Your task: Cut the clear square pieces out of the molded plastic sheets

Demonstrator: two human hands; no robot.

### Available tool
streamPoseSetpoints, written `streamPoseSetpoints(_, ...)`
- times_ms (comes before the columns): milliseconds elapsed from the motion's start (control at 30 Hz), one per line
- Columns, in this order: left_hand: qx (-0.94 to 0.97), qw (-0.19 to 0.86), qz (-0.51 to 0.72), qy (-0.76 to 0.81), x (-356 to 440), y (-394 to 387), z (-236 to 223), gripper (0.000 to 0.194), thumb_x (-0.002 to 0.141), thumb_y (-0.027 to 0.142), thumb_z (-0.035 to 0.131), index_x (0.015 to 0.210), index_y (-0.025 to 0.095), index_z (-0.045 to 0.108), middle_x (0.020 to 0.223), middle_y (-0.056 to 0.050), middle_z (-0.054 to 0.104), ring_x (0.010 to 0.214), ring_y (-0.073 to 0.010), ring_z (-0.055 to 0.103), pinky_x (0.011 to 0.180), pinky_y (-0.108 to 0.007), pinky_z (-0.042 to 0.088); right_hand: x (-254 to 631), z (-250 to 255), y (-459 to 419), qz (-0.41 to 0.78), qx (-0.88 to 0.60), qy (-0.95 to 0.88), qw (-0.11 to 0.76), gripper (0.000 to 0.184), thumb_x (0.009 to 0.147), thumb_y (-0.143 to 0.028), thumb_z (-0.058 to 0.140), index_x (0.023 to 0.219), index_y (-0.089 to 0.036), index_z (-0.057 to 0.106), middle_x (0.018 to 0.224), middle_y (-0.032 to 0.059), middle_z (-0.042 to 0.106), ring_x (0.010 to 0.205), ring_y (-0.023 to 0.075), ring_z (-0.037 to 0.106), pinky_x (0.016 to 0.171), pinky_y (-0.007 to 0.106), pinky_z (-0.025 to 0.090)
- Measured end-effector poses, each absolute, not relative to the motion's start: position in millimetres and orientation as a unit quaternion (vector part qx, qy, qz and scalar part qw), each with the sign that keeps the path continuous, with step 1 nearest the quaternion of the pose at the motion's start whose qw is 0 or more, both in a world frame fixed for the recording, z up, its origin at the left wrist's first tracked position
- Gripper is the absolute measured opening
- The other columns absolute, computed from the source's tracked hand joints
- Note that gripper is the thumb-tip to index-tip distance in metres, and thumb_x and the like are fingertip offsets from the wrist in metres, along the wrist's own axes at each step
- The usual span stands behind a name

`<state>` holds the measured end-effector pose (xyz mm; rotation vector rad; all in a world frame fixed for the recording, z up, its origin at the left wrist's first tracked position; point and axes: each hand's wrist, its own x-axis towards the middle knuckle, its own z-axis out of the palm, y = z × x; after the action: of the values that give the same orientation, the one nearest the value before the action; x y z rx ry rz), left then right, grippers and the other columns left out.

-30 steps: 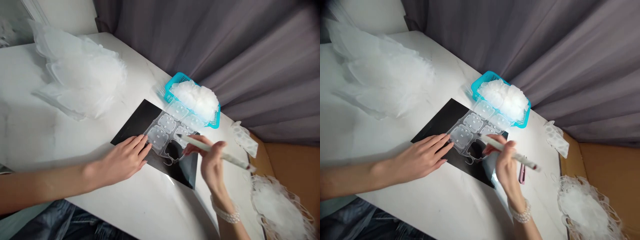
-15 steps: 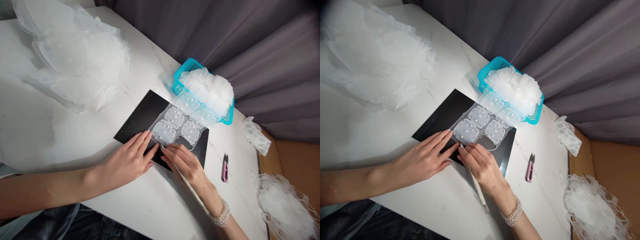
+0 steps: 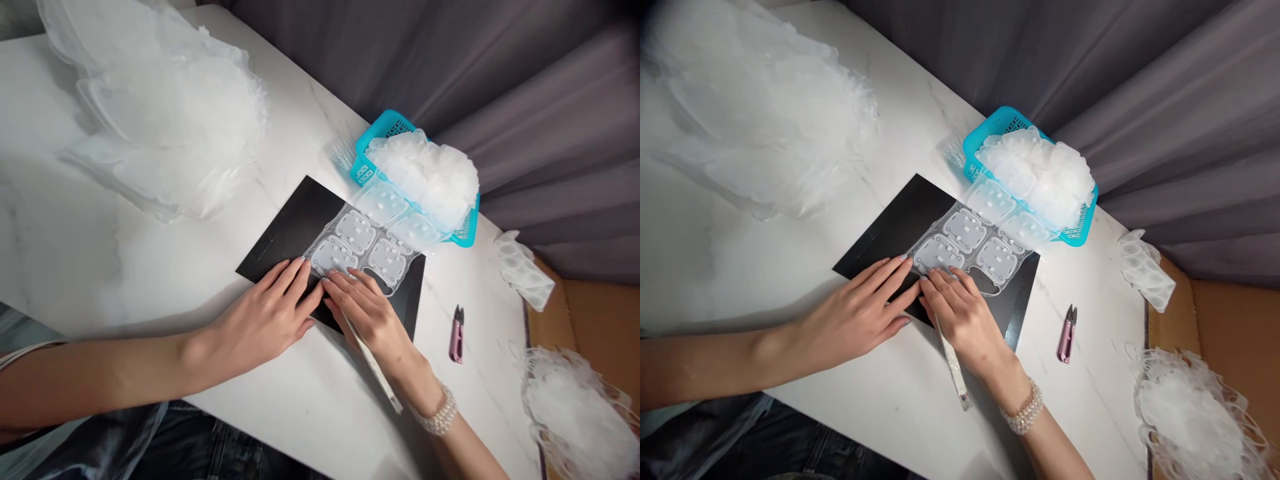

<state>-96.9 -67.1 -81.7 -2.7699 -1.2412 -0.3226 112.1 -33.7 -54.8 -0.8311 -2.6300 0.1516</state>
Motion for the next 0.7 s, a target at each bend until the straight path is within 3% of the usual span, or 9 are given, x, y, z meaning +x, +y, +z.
streamPoseSetpoints(167,-0.903,0.014,-0.095,-0.418,-96,-64,-80,0.049,0.099,0.040,0.041,0.131,0.006,0.056,0.141,-0.027,0.051,0.133,-0.0384,0.047,0.110,-0.052,0.038,110,-51,-35,0.077,-0.304,-0.932,0.183,0.028,0.093,-0.004,0.054,0.121,-0.006,0.059,0.117,0.0194,0.071,0.110,0.0273,0.068,0.102,0.052,0.050)
streamPoseSetpoints(367,-0.893,-0.031,-0.106,-0.437,-97,-61,-77,0.045,0.099,0.039,0.040,0.131,0.013,0.058,0.148,-0.024,0.045,0.137,-0.0366,0.043,0.112,-0.052,0.036,109,-54,-34,0.105,-0.349,-0.913,0.182,0.028,0.096,-0.008,0.050,0.123,-0.007,0.059,0.125,0.0208,0.066,0.111,0.0270,0.065,0.091,0.046,0.056)
streamPoseSetpoints(500,-0.891,-0.031,-0.120,-0.437,-96,-63,-78,0.045,0.099,0.038,0.043,0.132,0.011,0.057,0.154,-0.025,0.036,0.144,-0.0355,0.033,0.116,-0.052,0.031,109,-58,-34,0.082,-0.328,-0.929,0.153,0.031,0.098,-0.010,0.045,0.127,-0.006,0.058,0.132,0.0224,0.062,0.129,0.0296,0.055,0.104,0.051,0.050)
streamPoseSetpoints(700,-0.885,-0.021,-0.132,-0.446,-92,-65,-79,0.044,0.096,0.033,0.047,0.131,0.009,0.059,0.150,-0.027,0.041,0.142,-0.0370,0.037,0.116,-0.057,0.029,104,-41,-30,0.118,-0.311,-0.931,0.149,0.033,0.098,-0.009,0.042,0.123,-0.006,0.062,0.124,0.0220,0.067,0.123,0.0291,0.061,0.105,0.049,0.051)
